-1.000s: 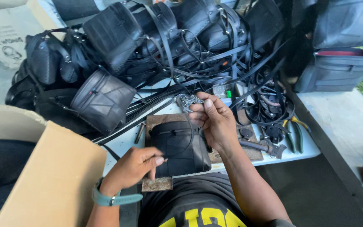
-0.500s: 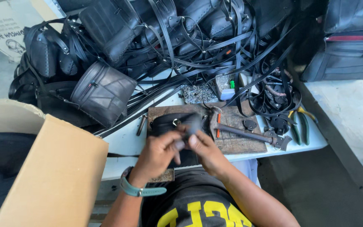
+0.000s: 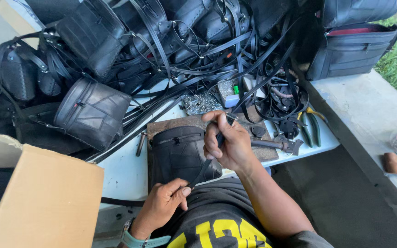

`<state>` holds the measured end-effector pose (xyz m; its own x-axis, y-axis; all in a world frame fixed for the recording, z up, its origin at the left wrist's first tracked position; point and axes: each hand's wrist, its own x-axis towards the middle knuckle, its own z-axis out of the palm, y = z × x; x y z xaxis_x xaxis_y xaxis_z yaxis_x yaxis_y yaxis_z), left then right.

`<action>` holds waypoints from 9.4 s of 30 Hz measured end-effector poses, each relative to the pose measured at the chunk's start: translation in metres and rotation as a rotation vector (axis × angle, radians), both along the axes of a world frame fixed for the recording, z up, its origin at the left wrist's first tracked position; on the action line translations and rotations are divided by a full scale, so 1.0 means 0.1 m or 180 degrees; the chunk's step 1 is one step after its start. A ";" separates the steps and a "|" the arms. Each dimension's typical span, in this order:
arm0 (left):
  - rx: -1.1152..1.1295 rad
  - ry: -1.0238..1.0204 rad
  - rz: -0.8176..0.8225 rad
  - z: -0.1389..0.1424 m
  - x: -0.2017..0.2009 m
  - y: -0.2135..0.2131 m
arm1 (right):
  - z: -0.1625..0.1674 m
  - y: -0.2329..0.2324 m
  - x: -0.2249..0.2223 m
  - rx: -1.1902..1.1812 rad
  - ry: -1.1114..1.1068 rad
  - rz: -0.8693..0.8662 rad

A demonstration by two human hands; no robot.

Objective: The person attaches a black strap to a small black handbag using a metal clasp and a hammer. They position the clasp, secure it with the hammer, and then inspect the bag.

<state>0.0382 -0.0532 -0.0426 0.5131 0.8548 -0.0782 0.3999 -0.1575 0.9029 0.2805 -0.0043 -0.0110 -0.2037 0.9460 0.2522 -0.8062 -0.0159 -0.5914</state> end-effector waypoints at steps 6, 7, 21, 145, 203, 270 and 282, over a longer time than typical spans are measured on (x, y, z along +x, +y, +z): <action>0.0108 -0.0077 -0.0202 0.05 0.04 0.01 | 0.12 -0.04 0.06 0.0187 0.0452 0.0625; 0.0172 -0.0068 -0.0181 0.09 0.06 0.00 | 0.15 -0.05 0.06 0.0144 0.0517 0.0658; 0.2607 0.0014 0.0607 0.39 0.75 0.14 | 0.22 0.08 0.04 -0.0372 0.0978 -0.0111; 0.1575 0.0954 -0.0152 0.70 0.35 0.13 | 0.33 -0.32 0.18 0.2386 -0.4800 -0.0589; 0.0329 -0.0596 -0.0351 0.85 0.30 0.33 | -0.56 -0.54 0.10 0.0442 -0.1800 -0.0591; 0.2490 0.0591 0.0500 0.72 0.48 0.15 | -0.11 0.30 0.50 0.0461 -0.3574 -0.2157; 0.1731 -0.0180 0.0710 0.76 0.36 0.17 | -0.33 -0.32 0.08 0.1070 -0.2325 0.0207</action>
<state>0.0737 -0.0360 0.0331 0.3070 0.8522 0.4238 0.4300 -0.5214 0.7371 0.2887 -0.0365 -0.0442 -0.4791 0.8238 0.3031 -0.2178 0.2230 -0.9502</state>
